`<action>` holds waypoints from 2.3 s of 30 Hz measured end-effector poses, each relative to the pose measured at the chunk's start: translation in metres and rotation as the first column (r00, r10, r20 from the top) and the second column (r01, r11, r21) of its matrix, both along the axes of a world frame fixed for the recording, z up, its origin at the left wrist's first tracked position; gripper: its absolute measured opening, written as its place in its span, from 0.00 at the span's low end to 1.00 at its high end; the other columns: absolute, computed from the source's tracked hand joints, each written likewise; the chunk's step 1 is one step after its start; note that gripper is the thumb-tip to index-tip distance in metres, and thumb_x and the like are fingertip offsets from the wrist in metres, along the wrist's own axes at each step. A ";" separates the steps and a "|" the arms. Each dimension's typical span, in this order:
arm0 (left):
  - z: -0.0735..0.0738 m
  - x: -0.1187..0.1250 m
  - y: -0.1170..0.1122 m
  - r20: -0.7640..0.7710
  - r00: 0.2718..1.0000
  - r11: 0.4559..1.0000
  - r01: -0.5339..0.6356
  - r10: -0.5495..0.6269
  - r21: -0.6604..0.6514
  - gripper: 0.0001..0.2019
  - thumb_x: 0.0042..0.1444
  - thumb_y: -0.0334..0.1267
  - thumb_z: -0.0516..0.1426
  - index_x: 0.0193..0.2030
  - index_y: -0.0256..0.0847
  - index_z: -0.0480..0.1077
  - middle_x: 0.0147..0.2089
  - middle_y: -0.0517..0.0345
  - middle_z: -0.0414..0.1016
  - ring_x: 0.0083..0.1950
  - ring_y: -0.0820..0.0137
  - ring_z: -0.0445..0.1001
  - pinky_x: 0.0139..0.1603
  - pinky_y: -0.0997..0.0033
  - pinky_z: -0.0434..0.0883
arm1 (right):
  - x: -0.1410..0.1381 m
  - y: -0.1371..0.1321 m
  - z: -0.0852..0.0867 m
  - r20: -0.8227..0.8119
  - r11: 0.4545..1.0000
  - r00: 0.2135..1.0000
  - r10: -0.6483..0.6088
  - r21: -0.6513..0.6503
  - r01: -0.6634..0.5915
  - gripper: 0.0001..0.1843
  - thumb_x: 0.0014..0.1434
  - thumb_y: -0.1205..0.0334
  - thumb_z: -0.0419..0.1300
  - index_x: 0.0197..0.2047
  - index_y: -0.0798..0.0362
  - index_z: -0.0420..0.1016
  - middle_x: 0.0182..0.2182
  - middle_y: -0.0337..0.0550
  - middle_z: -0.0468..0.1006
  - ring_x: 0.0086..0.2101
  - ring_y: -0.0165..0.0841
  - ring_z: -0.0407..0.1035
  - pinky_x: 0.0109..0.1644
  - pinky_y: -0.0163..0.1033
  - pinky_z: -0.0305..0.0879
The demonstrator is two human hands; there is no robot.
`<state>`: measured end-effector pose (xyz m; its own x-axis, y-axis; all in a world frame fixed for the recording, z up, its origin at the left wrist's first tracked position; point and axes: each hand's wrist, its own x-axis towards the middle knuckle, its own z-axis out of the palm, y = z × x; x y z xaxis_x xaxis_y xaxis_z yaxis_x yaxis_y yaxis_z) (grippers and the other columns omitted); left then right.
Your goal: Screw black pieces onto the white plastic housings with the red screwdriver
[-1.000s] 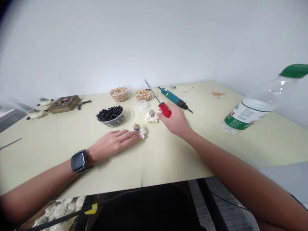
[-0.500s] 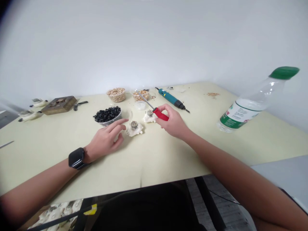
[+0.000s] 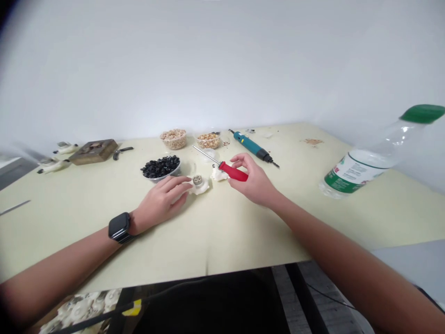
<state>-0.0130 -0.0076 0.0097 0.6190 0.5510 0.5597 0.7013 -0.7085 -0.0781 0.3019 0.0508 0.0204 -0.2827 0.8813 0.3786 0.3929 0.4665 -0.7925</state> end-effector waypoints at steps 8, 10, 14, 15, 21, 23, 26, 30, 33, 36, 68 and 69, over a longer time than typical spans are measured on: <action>0.031 -0.038 0.019 0.186 0.928 0.946 -0.322 0.322 -0.035 0.12 0.69 0.37 0.54 0.50 0.42 0.78 0.50 0.47 0.81 0.49 0.55 0.73 0.55 0.47 0.71 | -0.003 -0.006 0.007 -0.068 0.997 0.998 -0.017 -0.082 0.011 0.22 0.57 0.55 0.73 0.49 0.46 0.67 0.53 0.44 0.76 0.41 0.38 0.75 0.37 0.41 0.72; 0.034 -0.051 0.027 0.150 0.916 0.924 -0.351 0.373 -0.153 0.14 0.68 0.36 0.52 0.48 0.42 0.80 0.50 0.47 0.81 0.51 0.54 0.72 0.57 0.45 0.69 | -0.003 -0.007 0.008 -0.076 0.994 0.996 -0.036 -0.110 0.028 0.23 0.56 0.55 0.73 0.49 0.46 0.67 0.53 0.44 0.76 0.36 0.35 0.74 0.33 0.40 0.69; 0.035 -0.063 0.035 0.119 0.908 0.892 -0.357 0.401 -0.277 0.20 0.63 0.35 0.50 0.53 0.42 0.80 0.51 0.46 0.80 0.53 0.52 0.71 0.59 0.42 0.66 | -0.003 -0.007 0.008 -0.097 0.991 0.994 -0.043 -0.133 0.029 0.24 0.56 0.55 0.74 0.48 0.46 0.67 0.54 0.44 0.77 0.32 0.33 0.72 0.28 0.38 0.65; 0.035 -0.063 0.035 0.118 0.908 0.890 -0.359 0.403 -0.281 0.20 0.63 0.35 0.49 0.54 0.42 0.80 0.51 0.46 0.80 0.53 0.52 0.71 0.59 0.42 0.66 | -0.003 -0.008 0.008 -0.103 0.990 0.994 -0.043 -0.141 0.028 0.24 0.56 0.55 0.74 0.48 0.45 0.67 0.54 0.44 0.77 0.31 0.32 0.72 0.27 0.37 0.65; 0.034 -0.062 0.035 0.104 0.901 0.882 -0.380 0.421 -0.277 0.21 0.64 0.35 0.48 0.54 0.43 0.79 0.51 0.46 0.80 0.54 0.51 0.71 0.60 0.41 0.64 | -0.003 -0.008 0.009 -0.107 0.988 0.993 -0.047 -0.152 0.030 0.24 0.56 0.56 0.74 0.48 0.45 0.67 0.53 0.43 0.78 0.31 0.32 0.72 0.25 0.37 0.64; 0.034 -0.063 0.036 0.096 0.894 0.873 -0.397 0.438 -0.282 0.21 0.64 0.36 0.48 0.56 0.42 0.79 0.52 0.46 0.80 0.55 0.51 0.71 0.61 0.40 0.63 | -0.003 -0.008 0.009 -0.097 0.988 0.994 -0.050 -0.153 0.035 0.23 0.56 0.56 0.74 0.48 0.45 0.67 0.54 0.43 0.78 0.31 0.32 0.72 0.24 0.37 0.64; 0.033 -0.065 0.037 0.108 0.883 0.864 -0.411 0.457 -0.292 0.21 0.65 0.36 0.48 0.57 0.41 0.79 0.52 0.46 0.79 0.55 0.51 0.70 0.62 0.40 0.62 | -0.002 -0.007 0.008 -0.090 0.987 0.995 -0.050 -0.157 0.035 0.23 0.56 0.55 0.74 0.48 0.45 0.67 0.54 0.43 0.78 0.31 0.33 0.73 0.25 0.37 0.64; 0.032 -0.065 0.039 0.148 0.900 0.887 -0.357 0.411 -0.294 0.23 0.67 0.37 0.50 0.62 0.46 0.79 0.54 0.46 0.76 0.57 0.52 0.70 0.63 0.41 0.62 | -0.001 -0.008 0.008 -0.088 0.987 0.995 -0.056 -0.154 0.042 0.23 0.56 0.55 0.74 0.49 0.45 0.67 0.55 0.43 0.78 0.32 0.33 0.74 0.25 0.38 0.65; 0.032 -0.065 0.040 0.137 0.919 0.891 -0.309 0.370 -0.334 0.21 0.68 0.39 0.51 0.56 0.49 0.83 0.52 0.48 0.77 0.56 0.53 0.70 0.61 0.42 0.63 | -0.001 -0.009 0.009 -0.080 0.988 0.995 -0.060 -0.145 0.048 0.23 0.57 0.55 0.74 0.49 0.45 0.67 0.55 0.43 0.78 0.32 0.34 0.74 0.26 0.38 0.65; 0.032 -0.065 0.040 0.190 0.905 0.892 -0.304 0.380 -0.336 0.18 0.65 0.38 0.53 0.49 0.47 0.85 0.50 0.49 0.79 0.55 0.54 0.72 0.62 0.43 0.63 | 0.000 -0.008 0.010 -0.076 0.991 0.995 -0.062 -0.127 0.052 0.23 0.57 0.55 0.74 0.48 0.45 0.67 0.54 0.43 0.79 0.31 0.34 0.74 0.26 0.39 0.66; 0.035 -0.057 0.043 0.088 0.934 0.877 -0.288 0.346 -0.384 0.21 0.70 0.37 0.45 0.54 0.45 0.79 0.52 0.52 0.84 0.55 0.54 0.71 0.61 0.46 0.57 | -0.002 -0.012 0.013 -0.068 0.989 0.995 -0.070 -0.138 0.060 0.25 0.56 0.52 0.76 0.49 0.43 0.67 0.55 0.43 0.78 0.31 0.33 0.72 0.28 0.38 0.67; 0.035 -0.056 0.043 0.087 0.934 0.875 -0.290 0.348 -0.387 0.20 0.70 0.37 0.46 0.54 0.44 0.79 0.52 0.52 0.84 0.55 0.54 0.71 0.60 0.46 0.57 | -0.002 -0.012 0.013 -0.066 0.988 0.995 -0.071 -0.141 0.061 0.25 0.56 0.52 0.76 0.49 0.43 0.67 0.55 0.43 0.78 0.31 0.33 0.73 0.28 0.38 0.68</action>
